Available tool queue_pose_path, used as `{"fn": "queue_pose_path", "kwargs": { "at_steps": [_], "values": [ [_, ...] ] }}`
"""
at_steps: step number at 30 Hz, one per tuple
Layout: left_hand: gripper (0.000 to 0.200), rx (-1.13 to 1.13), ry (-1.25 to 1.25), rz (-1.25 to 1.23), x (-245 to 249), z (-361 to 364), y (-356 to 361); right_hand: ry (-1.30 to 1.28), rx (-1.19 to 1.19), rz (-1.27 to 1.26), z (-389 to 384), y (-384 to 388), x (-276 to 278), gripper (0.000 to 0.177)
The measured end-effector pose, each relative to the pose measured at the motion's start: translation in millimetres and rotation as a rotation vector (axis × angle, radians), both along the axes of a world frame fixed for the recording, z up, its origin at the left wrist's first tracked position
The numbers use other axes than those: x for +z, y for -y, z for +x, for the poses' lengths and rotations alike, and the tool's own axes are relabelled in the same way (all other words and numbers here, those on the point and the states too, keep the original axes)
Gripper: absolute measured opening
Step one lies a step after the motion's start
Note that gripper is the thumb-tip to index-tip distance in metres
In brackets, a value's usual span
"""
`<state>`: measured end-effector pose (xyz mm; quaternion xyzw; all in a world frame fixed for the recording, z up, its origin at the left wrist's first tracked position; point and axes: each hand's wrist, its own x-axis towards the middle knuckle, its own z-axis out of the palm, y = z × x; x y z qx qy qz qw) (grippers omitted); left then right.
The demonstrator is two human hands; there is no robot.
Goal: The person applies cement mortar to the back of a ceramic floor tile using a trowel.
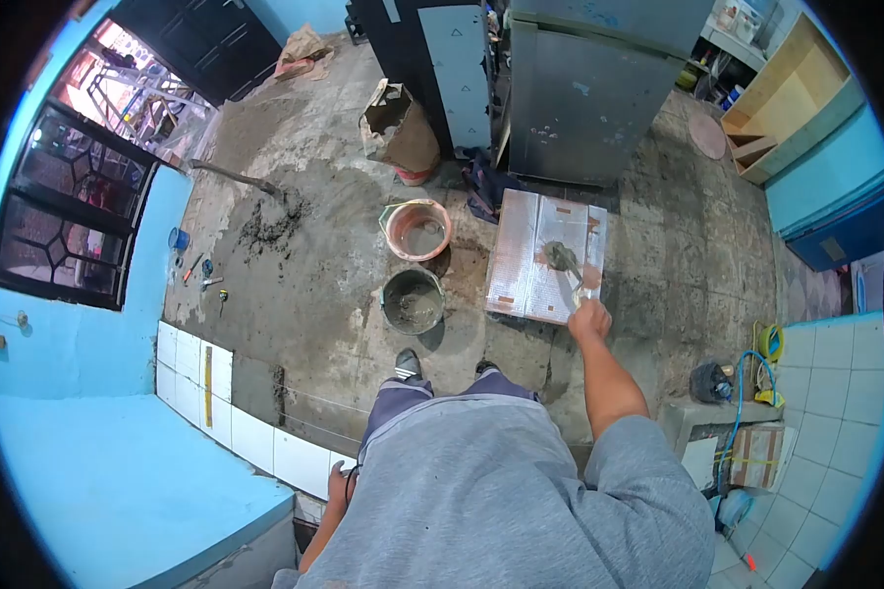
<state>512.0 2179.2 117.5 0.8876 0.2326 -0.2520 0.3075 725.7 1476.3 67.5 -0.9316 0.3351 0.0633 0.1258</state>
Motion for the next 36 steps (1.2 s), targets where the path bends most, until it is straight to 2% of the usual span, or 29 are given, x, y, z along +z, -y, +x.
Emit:
{"fn": "queue_pose_path", "kwargs": {
  "at_steps": [2, 5, 6, 9, 10, 13, 15, 18, 21, 25, 30, 34, 35, 36],
  "values": [
    [0.056, -0.012, 0.043, -0.110, -28.7, -11.5, -26.2, 0.028, -0.042, 0.042, 1.7, -4.6, 13.6, 0.024],
    [0.055, -0.260, 0.140, 0.056, -21.2, -16.2, -29.1, -0.040, -0.099, 0.103, 14.1, -6.5, 22.9, 0.023],
    [0.057, -0.141, 0.074, -0.058, -20.4, -16.8, -31.2, -0.089, -0.119, 0.125, 14.9, -7.2, 23.3, 0.023],
    [0.058, -0.062, 0.007, -0.136, -18.9, -21.5, -40.9, -0.158, -0.086, 0.120, 30.9, -0.2, 34.7, 0.022],
    [0.057, -0.256, 0.123, 0.027, -28.9, -23.2, -49.8, -0.174, -0.032, 0.111, 32.0, -0.7, 46.2, 0.023],
    [0.057, -0.002, -0.050, -0.013, -10.7, -12.0, -37.0, -0.012, -0.034, 0.016, 19.9, -5.5, 45.2, 0.023],
    [0.061, -0.018, -0.035, 0.075, -28.6, -18.3, -43.2, -0.024, -0.035, 0.008, 22.4, -8.8, 28.7, 0.022],
    [0.060, 0.058, -0.024, -0.175, -40.8, -30.7, -49.4, -0.141, -0.008, 0.025, 33.3, -4.3, 33.0, 0.023],
    [0.061, -0.181, 0.133, -0.126, -26.9, -38.0, -44.6, -0.135, -0.020, 0.050, 34.8, -3.2, 38.5, 0.024],
    [0.060, -0.054, 0.010, -0.052, -78.2, -60.8, -65.4, -0.145, -0.061, 0.105, 30.7, -9.0, 38.0, 0.029],
    [0.058, 0.007, -0.073, -0.073, -62.6, -62.5, -57.9, -0.215, -0.099, 0.195, 21.9, 0.0, 37.2, 0.031],
    [0.056, 0.080, -0.126, -0.046, -57.3, -46.2, -60.0, -0.120, -0.083, 0.164, 13.2, -4.4, 50.7, 0.029],
    [0.056, 0.107, -0.147, -0.044, -47.4, -38.0, -55.3, -0.091, -0.079, 0.152, 13.6, -6.3, 44.7, 0.029],
    [0.055, -0.053, -0.057, -0.040, 14.3, -18.0, -15.3, -0.068, -0.075, 0.140, 11.7, -9.4, 34.6, 0.029]
  ]
}}
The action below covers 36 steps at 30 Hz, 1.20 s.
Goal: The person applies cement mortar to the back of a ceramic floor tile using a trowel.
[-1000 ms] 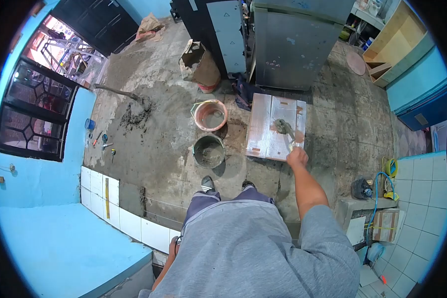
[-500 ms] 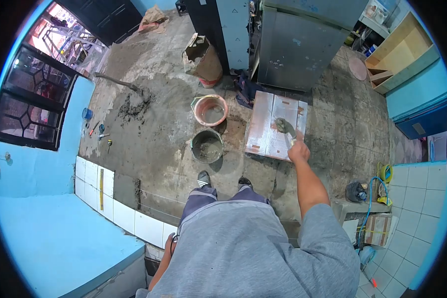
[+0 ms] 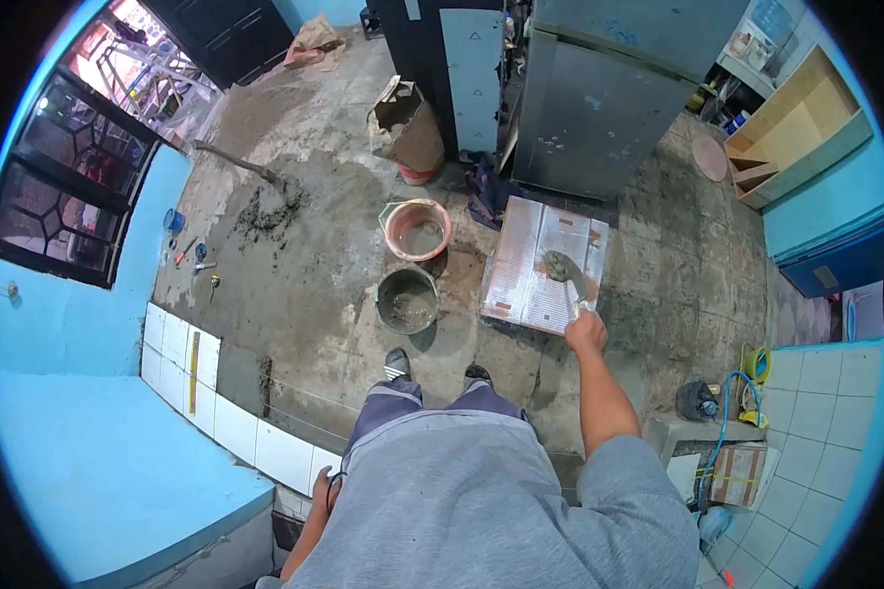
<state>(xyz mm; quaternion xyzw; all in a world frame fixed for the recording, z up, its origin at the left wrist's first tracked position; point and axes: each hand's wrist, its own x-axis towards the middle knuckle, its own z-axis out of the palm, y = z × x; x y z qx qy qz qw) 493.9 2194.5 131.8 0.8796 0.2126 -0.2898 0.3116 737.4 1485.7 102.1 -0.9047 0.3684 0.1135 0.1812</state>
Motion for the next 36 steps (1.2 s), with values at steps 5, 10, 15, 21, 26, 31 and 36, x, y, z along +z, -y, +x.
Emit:
{"fn": "queue_pose_path", "kwargs": {
  "at_steps": [5, 10, 15, 21, 26, 31, 36],
  "values": [
    [0.059, 0.108, -0.042, -0.128, -30.6, -4.2, -24.5, -0.074, -0.014, 0.044, 8.9, -5.7, -2.8, 0.028],
    [0.062, 0.046, 0.002, -0.050, -28.3, 2.0, -31.5, 0.006, -0.048, 0.048, 10.4, -17.0, 12.6, 0.025],
    [0.061, 0.071, -0.038, -0.091, -38.2, -8.7, -44.0, -0.046, 0.012, 0.046, 2.2, -26.5, -15.2, 0.026],
    [0.061, -0.013, -0.064, -0.039, -17.0, 4.5, -61.9, 0.059, -0.013, -0.037, 6.9, -36.8, 7.0, 0.026],
    [0.061, -0.093, -0.111, 0.015, 14.0, 33.5, -79.2, -0.032, -0.067, 0.016, 12.6, -52.0, -17.9, 0.028],
    [0.060, 0.022, -0.120, -0.019, 27.4, 71.4, -99.9, -0.052, -0.117, -0.040, 27.6, -80.8, -23.3, 0.030],
    [0.058, -0.063, -0.122, -0.011, 27.6, 112.3, -138.9, -0.022, -0.164, -0.103, 35.5, -102.7, -21.2, 0.029]
  ]
}}
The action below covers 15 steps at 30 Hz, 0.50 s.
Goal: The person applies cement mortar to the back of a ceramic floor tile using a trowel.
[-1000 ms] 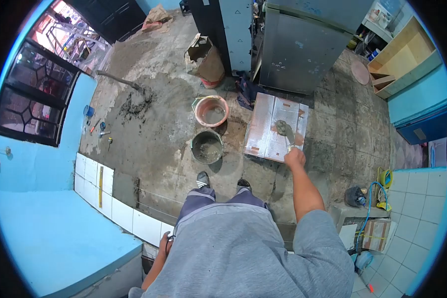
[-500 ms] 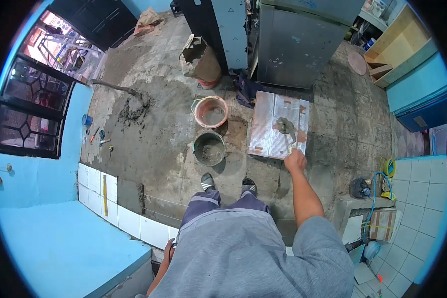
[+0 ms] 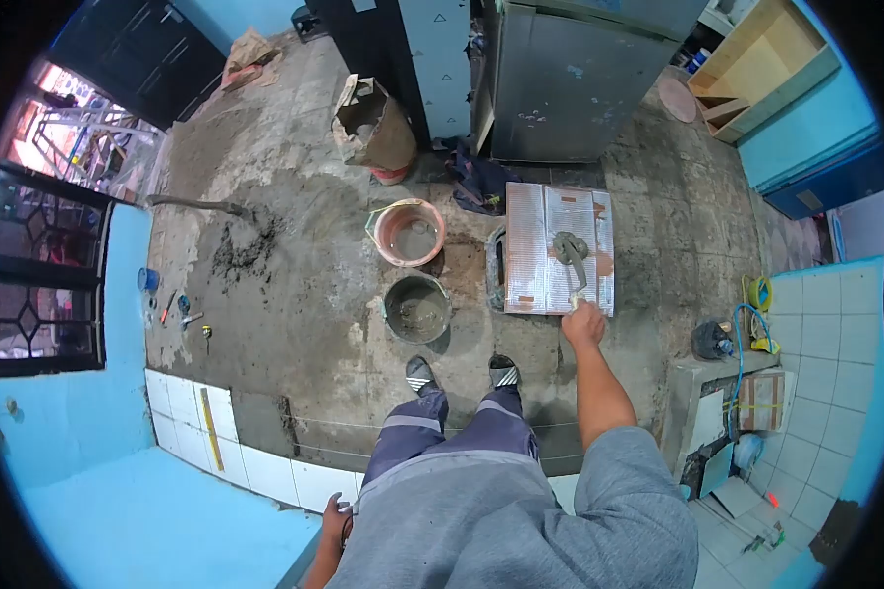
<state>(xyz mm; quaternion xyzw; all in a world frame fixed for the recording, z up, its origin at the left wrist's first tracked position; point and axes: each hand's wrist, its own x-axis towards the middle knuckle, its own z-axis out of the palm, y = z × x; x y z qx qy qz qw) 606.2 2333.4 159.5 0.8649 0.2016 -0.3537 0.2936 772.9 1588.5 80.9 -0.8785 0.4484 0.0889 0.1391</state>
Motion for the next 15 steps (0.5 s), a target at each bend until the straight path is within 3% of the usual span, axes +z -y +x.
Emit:
{"fn": "queue_pose_path", "kwargs": {
  "at_steps": [3, 6, 9, 11, 13, 15],
  "values": [
    [0.059, -0.095, -0.099, 0.104, -9.1, 29.3, -26.3, -0.027, -0.058, -0.010, 3.2, -12.9, -0.7, 0.029],
    [0.056, -0.078, -0.063, 0.118, -19.3, 63.3, -58.0, 0.004, -0.067, 0.000, 2.0, -33.4, 9.0, 0.029],
    [0.047, -0.270, 0.083, 0.131, -32.7, 117.1, -79.4, -0.028, -0.118, 0.031, -12.0, -51.4, 10.9, 0.032],
    [0.043, -0.377, 0.115, 0.214, -32.0, 162.4, -71.4, 0.228, -0.225, 0.046, -24.5, -72.3, 17.8, 0.032],
    [0.047, -0.300, 0.127, 0.240, -60.8, 198.1, -69.8, 0.551, -0.330, 0.098, -45.5, -91.1, 18.1, 0.031],
    [0.049, -0.312, 0.133, 0.202, -72.0, 234.0, -40.9, 0.860, -0.727, 0.812, -66.9, -104.1, 27.6, 0.029]
  ]
}}
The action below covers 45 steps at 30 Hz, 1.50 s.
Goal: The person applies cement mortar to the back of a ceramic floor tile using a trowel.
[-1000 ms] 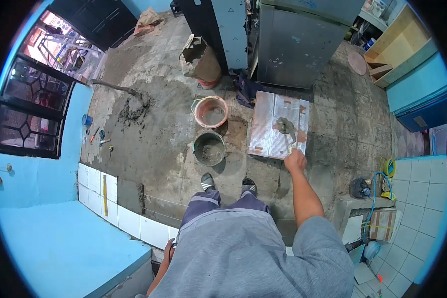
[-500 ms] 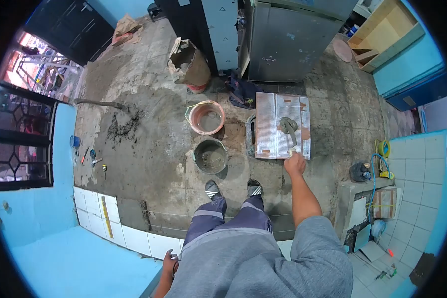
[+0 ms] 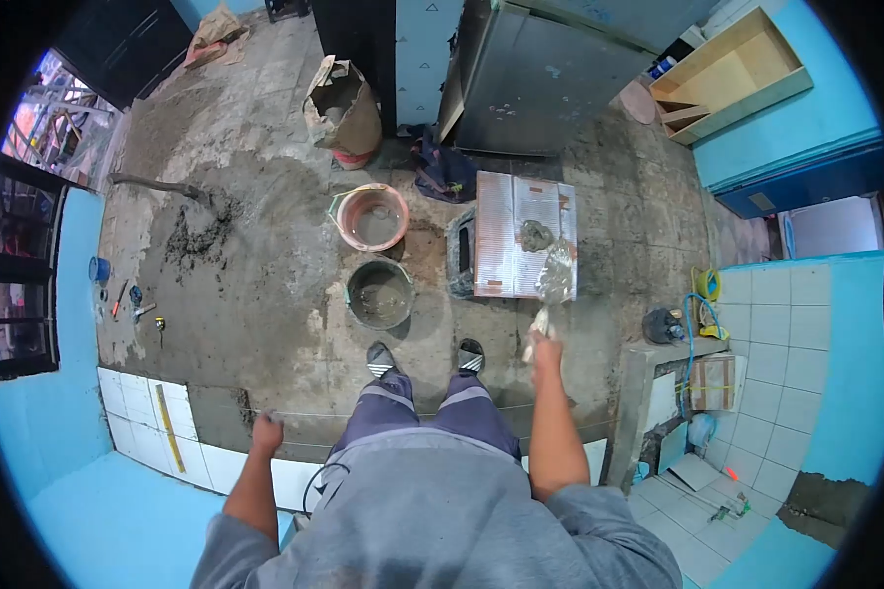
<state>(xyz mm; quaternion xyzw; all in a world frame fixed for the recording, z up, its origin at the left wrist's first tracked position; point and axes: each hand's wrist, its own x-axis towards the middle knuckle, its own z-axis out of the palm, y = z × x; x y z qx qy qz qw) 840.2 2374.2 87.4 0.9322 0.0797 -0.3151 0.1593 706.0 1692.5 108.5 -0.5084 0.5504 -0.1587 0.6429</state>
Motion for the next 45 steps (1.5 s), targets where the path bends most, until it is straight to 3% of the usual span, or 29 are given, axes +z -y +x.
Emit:
{"fn": "queue_pose_path", "kwargs": {
  "at_steps": [2, 4, 8, 11, 13, 16, 18, 20, 22, 24, 25, 27, 30, 33, 35, 37, 39, 43, 45],
  "values": [
    [0.048, 0.012, 0.007, -0.029, -11.9, 23.1, 41.8, 0.187, -0.091, 0.277, -26.6, -18.2, 2.1, 0.023],
    [0.046, 0.069, 0.016, -0.149, -20.2, 36.9, 90.6, 0.277, -0.027, 0.472, -53.8, -25.1, 3.3, 0.017],
    [0.043, 0.015, 0.146, -0.326, -39.3, 26.7, 198.5, -0.050, 0.123, 0.205, -82.8, -4.7, 27.8, 0.021],
    [0.041, -0.041, 0.107, -0.437, -11.4, -3.6, 271.4, -0.181, 0.213, 0.017, -90.2, 29.1, 53.3, 0.028],
    [0.041, 0.001, 0.129, -0.318, -19.5, -41.6, 303.8, -0.159, 0.247, -0.024, -109.4, 74.7, 45.5, 0.034],
    [0.041, 0.017, 0.096, -0.164, -80.5, -109.7, 310.4, -0.226, 0.346, -0.180, -136.1, 141.9, 47.4, 0.037],
    [0.043, 0.003, -0.107, -0.147, -63.1, -157.1, 328.7, -0.282, 0.441, -0.269, -154.7, 177.1, 62.8, 0.040],
    [0.044, 0.056, -0.220, -0.260, -92.9, -200.9, 328.5, -0.419, 0.615, -0.496, -164.0, 221.3, 65.3, 0.042],
    [0.044, -0.134, -0.261, -0.157, -158.3, -230.2, 314.8, -0.495, 0.665, -0.526, -167.1, 249.8, 63.1, 0.045],
    [0.042, -0.379, -0.316, -0.088, -159.3, -239.6, 316.8, -0.463, 0.693, -0.571, -166.2, 272.5, 44.1, 0.043],
    [0.041, -0.527, -0.346, -0.076, -136.3, -237.9, 321.7, -0.470, 0.717, -0.563, -158.7, 279.5, 46.1, 0.044],
    [0.033, -0.395, -0.205, 0.026, -100.1, -224.3, 344.8, -0.503, 0.762, -0.565, -140.4, 285.2, 48.6, 0.045],
    [0.029, 0.378, 0.021, -0.056, -51.7, -205.9, 390.6, -0.511, 0.809, -0.535, -113.2, 297.6, 21.7, 0.046],
    [0.032, 0.199, 0.010, 0.013, -64.2, -179.1, 429.3, -0.444, 0.835, -0.551, -89.6, 296.6, 16.1, 0.040],
    [0.037, -0.295, -0.189, 0.056, -112.1, -155.8, 443.0, -0.425, 0.894, -0.499, -85.4, 299.4, 11.8, 0.034],
    [0.038, -0.284, -0.235, -0.001, -108.7, -123.2, 490.8, -0.414, 0.966, -0.481, -74.3, 303.2, 15.9, 0.031],
    [0.034, 0.027, 0.045, -0.233, -107.8, -102.7, 540.8, -0.527, 1.063, -0.565, -59.6, 303.7, 38.9, 0.032],
    [0.033, -0.002, 0.066, -0.338, -64.0, -38.5, 615.7, -0.580, 1.119, -0.485, -41.2, 322.0, 46.3, 0.038],
    [0.031, 0.109, 0.128, -0.457, -46.2, -27.1, 629.1, -0.596, 1.203, -0.572, -26.8, 327.4, 53.1, 0.039]
  ]
}}
